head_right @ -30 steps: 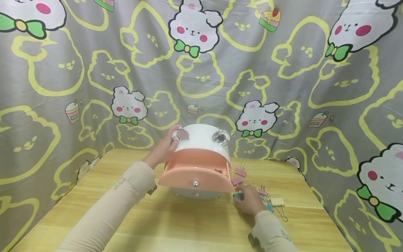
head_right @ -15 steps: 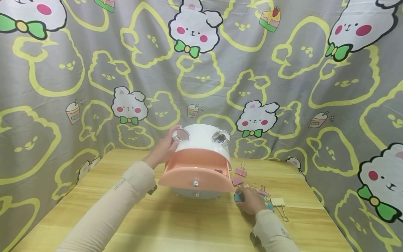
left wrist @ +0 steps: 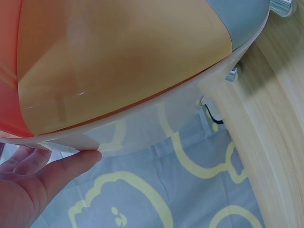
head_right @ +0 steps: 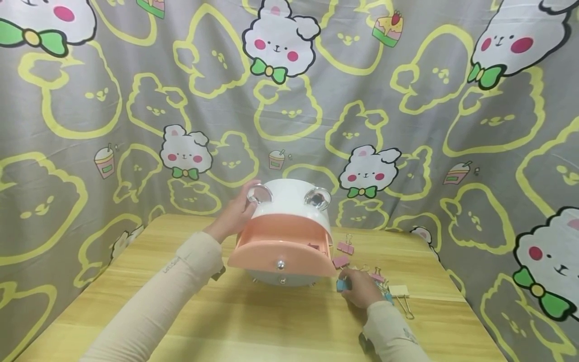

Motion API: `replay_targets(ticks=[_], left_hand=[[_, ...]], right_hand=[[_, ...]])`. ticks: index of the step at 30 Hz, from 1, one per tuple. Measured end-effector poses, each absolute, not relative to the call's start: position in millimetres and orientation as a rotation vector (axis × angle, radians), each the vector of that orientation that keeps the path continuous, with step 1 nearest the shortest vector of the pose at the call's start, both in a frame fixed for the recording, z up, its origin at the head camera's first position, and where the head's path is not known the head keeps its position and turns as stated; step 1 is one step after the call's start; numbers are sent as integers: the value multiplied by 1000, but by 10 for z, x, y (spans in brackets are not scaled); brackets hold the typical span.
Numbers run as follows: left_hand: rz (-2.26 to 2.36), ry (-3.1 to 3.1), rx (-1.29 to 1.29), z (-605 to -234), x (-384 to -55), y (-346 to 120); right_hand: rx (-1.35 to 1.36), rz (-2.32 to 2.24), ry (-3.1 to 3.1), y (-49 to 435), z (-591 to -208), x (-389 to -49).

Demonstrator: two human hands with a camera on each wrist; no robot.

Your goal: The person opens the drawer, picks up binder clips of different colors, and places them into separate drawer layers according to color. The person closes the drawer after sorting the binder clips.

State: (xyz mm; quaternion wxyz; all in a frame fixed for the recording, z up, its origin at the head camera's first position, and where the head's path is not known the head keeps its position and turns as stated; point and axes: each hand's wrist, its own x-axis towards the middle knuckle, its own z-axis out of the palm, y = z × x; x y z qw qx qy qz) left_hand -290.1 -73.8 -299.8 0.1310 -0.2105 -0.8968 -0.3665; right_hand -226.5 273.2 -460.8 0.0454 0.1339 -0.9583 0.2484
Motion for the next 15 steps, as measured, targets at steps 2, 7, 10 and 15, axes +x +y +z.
replay_targets(ticks=[2,7,10,15], left_hand=[[-1066,-2605,-610,-3000,-2902,-740],[-1048,-2597,-616,-3003,-2907,-740],[-1041,-2597,-614,-3004,-2908,-740],[-1047,-2592,-616,-3000,-2903,-736]], right_hand=[[414,768,-2919,2735,-4613,-2264],[390,777,-2923,2741,-4615,-2262],[375,775,-2932,2744,-4615,-2261],[369,790,-2939,2745,-4602,-2250]])
